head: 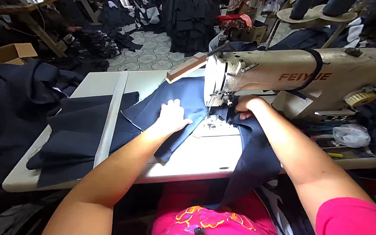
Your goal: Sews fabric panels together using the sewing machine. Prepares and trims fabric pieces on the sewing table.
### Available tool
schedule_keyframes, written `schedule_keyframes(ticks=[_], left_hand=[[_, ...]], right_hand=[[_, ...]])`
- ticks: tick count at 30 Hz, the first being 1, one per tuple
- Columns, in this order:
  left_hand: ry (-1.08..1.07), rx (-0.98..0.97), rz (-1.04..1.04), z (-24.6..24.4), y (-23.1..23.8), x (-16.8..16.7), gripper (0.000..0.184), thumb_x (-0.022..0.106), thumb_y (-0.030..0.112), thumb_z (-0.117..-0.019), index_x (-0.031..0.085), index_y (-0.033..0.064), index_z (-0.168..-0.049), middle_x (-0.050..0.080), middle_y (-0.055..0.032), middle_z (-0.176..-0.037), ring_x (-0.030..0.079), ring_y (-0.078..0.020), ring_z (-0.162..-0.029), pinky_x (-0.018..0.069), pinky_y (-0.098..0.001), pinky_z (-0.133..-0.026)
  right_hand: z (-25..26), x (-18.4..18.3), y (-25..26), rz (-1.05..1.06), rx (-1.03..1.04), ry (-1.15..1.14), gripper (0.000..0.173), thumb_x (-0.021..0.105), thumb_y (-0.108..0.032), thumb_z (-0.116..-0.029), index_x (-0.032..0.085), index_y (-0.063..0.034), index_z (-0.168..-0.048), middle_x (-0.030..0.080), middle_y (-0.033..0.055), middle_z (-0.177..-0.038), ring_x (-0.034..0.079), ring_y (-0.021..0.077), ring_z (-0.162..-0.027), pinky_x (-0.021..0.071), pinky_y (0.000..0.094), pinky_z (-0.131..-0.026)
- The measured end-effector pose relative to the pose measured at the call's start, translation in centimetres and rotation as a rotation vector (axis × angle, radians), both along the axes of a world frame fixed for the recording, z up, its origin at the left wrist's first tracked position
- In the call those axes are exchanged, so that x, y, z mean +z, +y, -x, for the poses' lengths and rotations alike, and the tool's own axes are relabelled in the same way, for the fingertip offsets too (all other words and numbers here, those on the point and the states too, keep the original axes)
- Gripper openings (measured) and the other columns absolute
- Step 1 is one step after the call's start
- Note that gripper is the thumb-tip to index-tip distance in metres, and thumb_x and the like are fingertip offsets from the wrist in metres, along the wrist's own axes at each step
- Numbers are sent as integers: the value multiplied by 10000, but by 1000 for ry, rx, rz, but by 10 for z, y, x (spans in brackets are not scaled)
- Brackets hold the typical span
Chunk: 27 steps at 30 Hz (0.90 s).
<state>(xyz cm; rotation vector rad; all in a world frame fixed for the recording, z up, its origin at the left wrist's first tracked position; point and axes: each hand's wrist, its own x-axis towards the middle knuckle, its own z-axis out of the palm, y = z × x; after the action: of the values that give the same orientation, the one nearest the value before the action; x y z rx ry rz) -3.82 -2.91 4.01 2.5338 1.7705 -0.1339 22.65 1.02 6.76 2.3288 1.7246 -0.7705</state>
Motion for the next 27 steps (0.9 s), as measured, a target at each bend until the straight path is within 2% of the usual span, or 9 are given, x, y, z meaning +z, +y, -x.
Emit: schedule_keyframes(ticks=[2, 4, 8, 11, 14, 19, 21, 23, 27], left_hand=[[-122, -213, -7, 12, 24, -18, 669, 610, 604, -950, 536, 226, -1497, 214, -138, -1704, 155, -457, -1559, 154, -842, -1080], [-145, -194, 98, 16, 32, -26, 721, 492, 685, -975, 317, 394, -1611, 57, -71, -1742, 29, -468, -1572, 143, -857, -1068], [-134, 62, 205, 22, 32, -28, 712, 346, 738, -991, 195, 457, -1628, 70, -96, -1738, 31, -518, -1554, 134, -870, -1053], [-103, 227, 203, 26, 26, -26, 744, 324, 727, -998, 158, 404, -1647, 64, -141, -1732, 46, -559, -1537, 177, -882, -1020], [-84, 372, 212, 27, 10, -24, 797, 315, 755, -980, 123, 380, -1656, 20, -158, -1731, 43, -582, -1525, 189, -889, -1009], [-40, 350, 183, 18, -50, -17, 650, 286, 620, -1062, 250, 331, -1642, 178, -234, -1687, 308, -625, -1403, 366, -805, -934], [-33, 167, 72, 28, -67, -15, 465, 391, 398, -1097, 510, 265, -1527, 501, -188, -1518, 520, -507, -1255, 501, -656, -855], [-144, 63, -46, 42, -74, -21, 431, 482, 421, -1070, 640, 215, -1414, 618, -177, -1352, 573, -450, -1195, 507, -627, -868], [-148, 229, 135, 43, -77, -38, 659, 318, 652, -1042, 206, 400, -1642, 38, -106, -1740, -5, -503, -1560, 83, -840, -1098]], right_hand=[[3, 4, -1, -190, 41, -47, 395, 551, -177, -1020, 603, 120, -1277, 606, 322, -1318, 592, 440, -1247, 446, 639, -1024], [-1, 7, -2, -343, 138, -55, 431, 488, -215, -1061, 581, 88, -1354, 524, 324, -1448, 453, 476, -1404, 332, 678, -1121], [-19, 4, 7, -470, 356, -37, 492, 458, -359, -1095, 570, -3, -1416, 529, 271, -1470, 441, 421, -1433, 302, 648, -1171], [-7, -2, -19, -440, 329, -122, 551, 370, -407, -1112, 586, 19, -1387, 549, 346, -1398, 452, 518, -1384, 301, 734, -1110], [2, -35, -50, -470, 318, -89, 624, 336, -520, -1093, 386, -156, -1597, 232, 314, -1646, 124, 557, -1528, 118, 761, -1168], [-12, -76, -48, -428, 374, -48, 584, 381, -513, -1085, 367, -257, -1610, 221, 231, -1682, 103, 505, -1555, 76, 746, -1186], [3, -77, -66, -601, 389, -16, 464, 555, -323, -1052, 581, -84, -1449, 406, 300, -1566, 277, 527, -1496, 186, 719, -1191], [32, -81, -104, -798, 526, 115, 264, 628, -168, -979, 721, -15, -1174, 609, 244, -1342, 511, 450, -1321, 381, 663, -1097], [81, -110, -163, -863, 884, 400, 431, 448, -370, -1069, 671, -141, -1358, 607, 99, -1455, 490, 302, -1429, 372, 527, -1186]])
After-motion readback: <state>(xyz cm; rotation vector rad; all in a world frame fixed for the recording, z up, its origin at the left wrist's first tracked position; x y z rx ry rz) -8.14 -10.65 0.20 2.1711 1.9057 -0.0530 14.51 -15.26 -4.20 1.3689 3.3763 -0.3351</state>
